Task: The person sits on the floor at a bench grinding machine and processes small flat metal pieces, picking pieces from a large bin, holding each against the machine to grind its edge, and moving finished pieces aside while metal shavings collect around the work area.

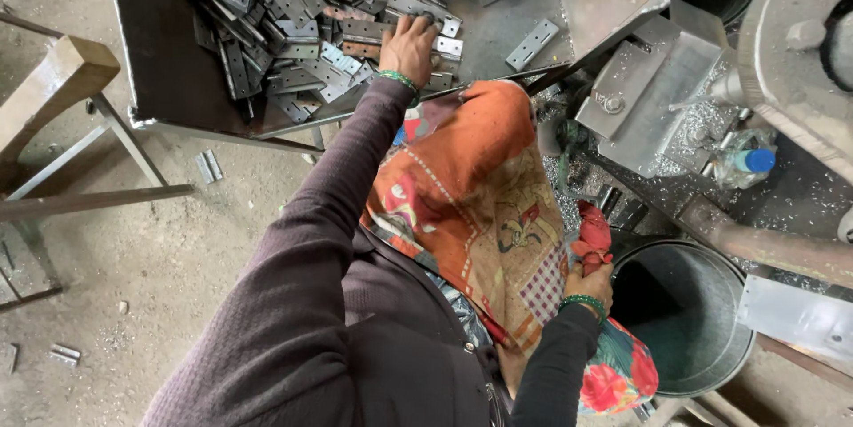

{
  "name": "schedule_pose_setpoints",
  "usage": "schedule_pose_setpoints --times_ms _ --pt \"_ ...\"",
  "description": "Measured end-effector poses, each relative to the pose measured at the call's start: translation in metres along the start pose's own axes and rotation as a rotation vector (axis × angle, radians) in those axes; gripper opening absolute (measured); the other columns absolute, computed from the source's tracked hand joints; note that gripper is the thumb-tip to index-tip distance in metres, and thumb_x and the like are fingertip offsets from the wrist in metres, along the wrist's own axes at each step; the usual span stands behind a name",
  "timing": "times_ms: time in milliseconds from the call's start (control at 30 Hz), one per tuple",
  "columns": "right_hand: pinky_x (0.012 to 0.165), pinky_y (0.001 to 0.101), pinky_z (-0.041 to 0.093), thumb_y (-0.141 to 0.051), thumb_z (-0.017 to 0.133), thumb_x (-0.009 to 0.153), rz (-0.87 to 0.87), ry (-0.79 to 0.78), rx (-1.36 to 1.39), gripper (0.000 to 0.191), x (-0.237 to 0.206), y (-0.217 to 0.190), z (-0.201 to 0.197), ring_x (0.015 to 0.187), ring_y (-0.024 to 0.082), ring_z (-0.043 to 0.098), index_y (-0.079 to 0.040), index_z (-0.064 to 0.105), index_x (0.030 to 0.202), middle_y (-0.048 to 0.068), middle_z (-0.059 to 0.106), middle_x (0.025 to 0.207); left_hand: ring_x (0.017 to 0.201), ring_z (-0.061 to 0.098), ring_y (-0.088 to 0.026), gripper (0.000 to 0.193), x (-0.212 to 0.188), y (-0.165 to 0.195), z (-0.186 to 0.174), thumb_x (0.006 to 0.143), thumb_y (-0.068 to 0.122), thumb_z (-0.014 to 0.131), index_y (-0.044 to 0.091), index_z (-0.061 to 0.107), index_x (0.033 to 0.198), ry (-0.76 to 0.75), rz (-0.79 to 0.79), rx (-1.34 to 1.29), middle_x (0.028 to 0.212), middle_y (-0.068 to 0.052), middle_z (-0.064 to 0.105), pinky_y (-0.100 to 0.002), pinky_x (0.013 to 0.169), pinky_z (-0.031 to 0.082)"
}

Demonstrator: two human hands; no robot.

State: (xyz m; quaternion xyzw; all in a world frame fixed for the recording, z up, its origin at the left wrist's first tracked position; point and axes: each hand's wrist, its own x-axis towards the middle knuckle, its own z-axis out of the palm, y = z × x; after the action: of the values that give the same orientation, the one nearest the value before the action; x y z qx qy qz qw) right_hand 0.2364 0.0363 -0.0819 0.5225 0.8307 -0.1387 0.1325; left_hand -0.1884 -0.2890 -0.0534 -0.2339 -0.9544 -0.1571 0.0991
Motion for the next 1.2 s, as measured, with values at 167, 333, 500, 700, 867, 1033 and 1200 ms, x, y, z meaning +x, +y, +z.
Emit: schedule_pose_setpoints --times_ms 167,333,500,700,867,1033,1200 --pt "0.091 0.0582 0.052 -0.042 0.071 0.089 0.04 -0.025 -0.013 0.059 0.0 -0.001 -0.001 0.109 0.049 0.066 -0.014 0.05 0.136 0.026 0.07 0.116 0.118 0.052 -0.028 0.045 -0.003 0.006 -0.002 0.08 0.015 0.074 0.014 0.067 0.125 -0.069 0.04 -0.102 0.119 -0.003 0.06 -0.047 0.092 0.045" --pt "0.091 0.0581 0.052 -0.043 0.072 0.089 0.03 -0.01 -0.017 0.061 0.0 -0.002 -0.002 0.109 0.049 0.067 -0.013 0.05 0.137 0.026 0.071 0.117 0.118 0.053 -0.028 0.046 0.004 0.01 -0.004 0.079 0.014 0.071 0.014 0.068 0.125 -0.07 0.06 -0.06 0.119 -0.005 0.06 -0.048 0.088 0.045" --pt "0.091 0.0579 0.052 -0.042 0.072 0.089 0.048 -0.026 -0.002 0.059 0.001 -0.003 -0.002 0.109 0.049 0.067 -0.015 0.051 0.137 0.026 0.071 0.117 0.119 0.052 -0.029 0.035 0.023 0.025 -0.001 0.079 0.018 0.069 0.016 0.07 0.114 -0.19 -0.018 0.08 0.12 -0.009 0.06 -0.049 0.09 0.045" --pt "0.091 0.058 0.052 -0.043 0.072 0.089 0.051 -0.028 -0.009 0.058 0.0 -0.002 -0.003 0.108 0.049 0.067 -0.016 0.051 0.137 0.026 0.071 0.116 0.111 0.056 -0.028 0.027 0.025 0.035 0.008 0.088 0.016 0.06 0.018 0.072 0.112 -0.079 -0.049 0.058 0.106 -0.006 0.067 -0.051 0.086 0.046" --pt "0.092 0.0583 0.052 -0.043 0.071 0.091 0.035 -0.015 0.027 0.056 -0.001 0.0 -0.002 0.108 0.05 0.067 -0.014 0.053 0.136 0.027 0.072 0.114 0.11 0.059 -0.029 0.018 0.015 0.031 0.009 0.088 0.016 0.062 0.018 0.075 0.1 -0.058 -0.062 0.034 0.105 -0.005 0.068 -0.049 0.082 0.05" --pt "0.091 0.0579 0.052 -0.042 0.072 0.089 0.031 -0.014 0.027 0.058 0.0 0.002 -0.002 0.108 0.05 0.067 -0.014 0.053 0.136 0.027 0.071 0.114 0.105 0.062 -0.032 0.02 0.014 0.029 -0.009 0.077 0.01 0.071 0.013 0.073 0.097 -0.032 -0.109 -0.098 0.103 -0.008 0.067 -0.048 0.082 0.053" --pt "0.091 0.0576 0.052 -0.041 0.071 0.088 0.041 -0.005 0.033 0.058 0.002 0.004 0.0 0.107 0.049 0.066 -0.015 0.053 0.137 0.026 0.071 0.115 0.103 0.066 -0.033 0.036 0.026 0.06 -0.054 0.08 -0.005 0.072 0.012 0.071 0.111 0.236 -0.138 -0.337 0.103 -0.009 0.067 -0.044 0.086 0.055"
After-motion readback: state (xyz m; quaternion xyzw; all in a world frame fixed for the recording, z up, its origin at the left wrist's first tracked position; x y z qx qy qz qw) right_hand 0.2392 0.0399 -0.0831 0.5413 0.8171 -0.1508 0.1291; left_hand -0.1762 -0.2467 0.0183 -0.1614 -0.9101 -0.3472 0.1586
